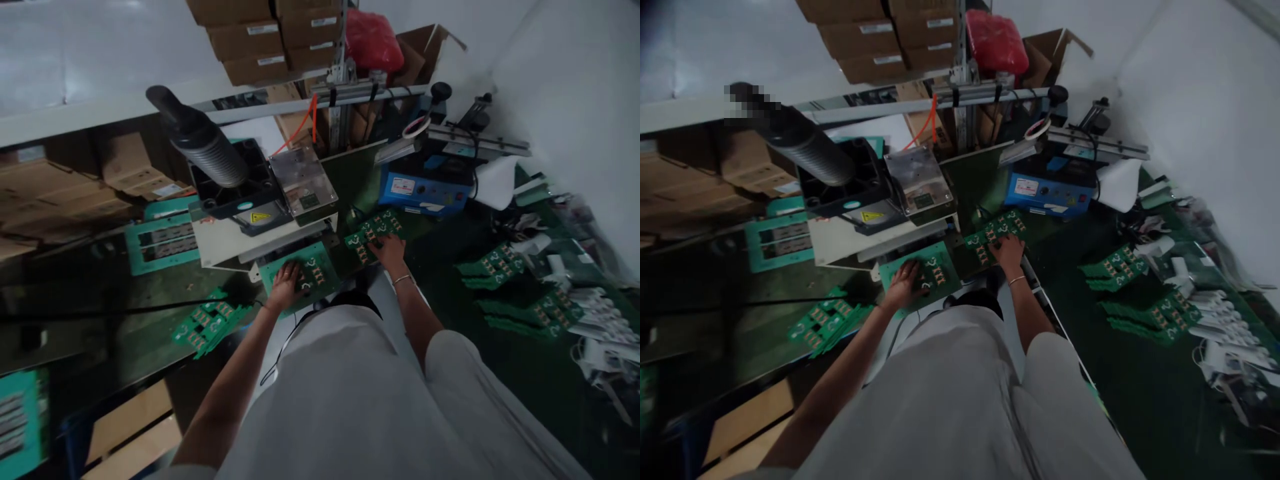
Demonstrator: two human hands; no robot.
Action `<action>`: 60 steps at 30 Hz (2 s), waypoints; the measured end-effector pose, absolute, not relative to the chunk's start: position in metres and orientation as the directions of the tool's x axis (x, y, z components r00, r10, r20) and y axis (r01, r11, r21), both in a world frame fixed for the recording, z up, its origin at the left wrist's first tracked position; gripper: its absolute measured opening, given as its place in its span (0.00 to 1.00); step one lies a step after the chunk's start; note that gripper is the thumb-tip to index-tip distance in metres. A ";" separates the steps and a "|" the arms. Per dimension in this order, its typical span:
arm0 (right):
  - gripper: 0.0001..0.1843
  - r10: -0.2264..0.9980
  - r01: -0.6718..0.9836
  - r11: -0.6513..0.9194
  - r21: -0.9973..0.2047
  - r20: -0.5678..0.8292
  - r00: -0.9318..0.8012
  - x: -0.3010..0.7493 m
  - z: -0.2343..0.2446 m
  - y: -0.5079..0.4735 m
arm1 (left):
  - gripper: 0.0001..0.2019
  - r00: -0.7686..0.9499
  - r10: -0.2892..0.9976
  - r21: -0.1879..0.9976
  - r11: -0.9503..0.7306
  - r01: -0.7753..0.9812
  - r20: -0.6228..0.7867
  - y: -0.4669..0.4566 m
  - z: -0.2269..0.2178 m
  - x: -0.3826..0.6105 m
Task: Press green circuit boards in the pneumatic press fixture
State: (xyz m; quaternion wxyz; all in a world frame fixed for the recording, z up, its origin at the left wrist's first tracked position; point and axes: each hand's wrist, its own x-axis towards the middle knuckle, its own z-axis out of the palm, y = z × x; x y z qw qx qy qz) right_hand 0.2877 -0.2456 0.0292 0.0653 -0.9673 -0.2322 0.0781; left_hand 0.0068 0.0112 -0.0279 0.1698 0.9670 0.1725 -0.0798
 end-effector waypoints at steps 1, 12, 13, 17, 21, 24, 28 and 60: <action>0.21 0.469 0.449 -0.877 -0.170 -0.111 0.876 0.282 0.031 -0.246 | 0.43 0.926 0.288 0.288 -0.891 0.352 -0.244 0.009 -0.026 0.007; 0.20 0.526 0.512 -0.843 -0.164 -0.054 0.849 0.247 0.038 -0.239 | 0.56 0.926 0.281 0.268 -0.899 0.345 -0.250 0.003 -0.010 0.015; 0.21 0.534 0.522 -0.838 -0.158 -0.040 0.845 0.243 0.036 -0.237 | 0.57 0.928 0.301 0.287 -0.889 0.356 -0.221 0.009 -0.006 0.004; 0.21 0.606 0.599 -0.789 -0.134 -0.010 0.796 0.216 0.025 -0.217 | 0.59 0.865 0.480 0.274 -0.820 0.502 -0.145 0.048 0.012 -0.079; 0.22 0.728 0.720 -0.683 -0.123 -0.034 0.685 0.172 0.019 -0.180 | 0.53 0.690 0.689 0.153 -0.674 0.723 -0.223 0.087 0.008 -0.167; 0.22 0.778 0.770 -0.628 -0.111 -0.111 0.619 0.138 0.019 -0.148 | 0.51 0.561 0.759 0.084 -0.569 0.818 -0.331 0.107 -0.010 -0.201; 0.24 0.796 0.798 -0.594 -0.104 -0.226 0.562 0.110 0.015 -0.115 | 0.51 0.509 0.770 0.078 -0.522 0.849 -0.385 0.120 -0.032 -0.213; 0.47 0.983 0.946 -0.165 -0.279 -0.126 0.134 0.211 -0.037 -0.166 | 0.50 0.893 0.391 0.459 -0.766 0.450 -0.222 0.029 -0.062 -0.075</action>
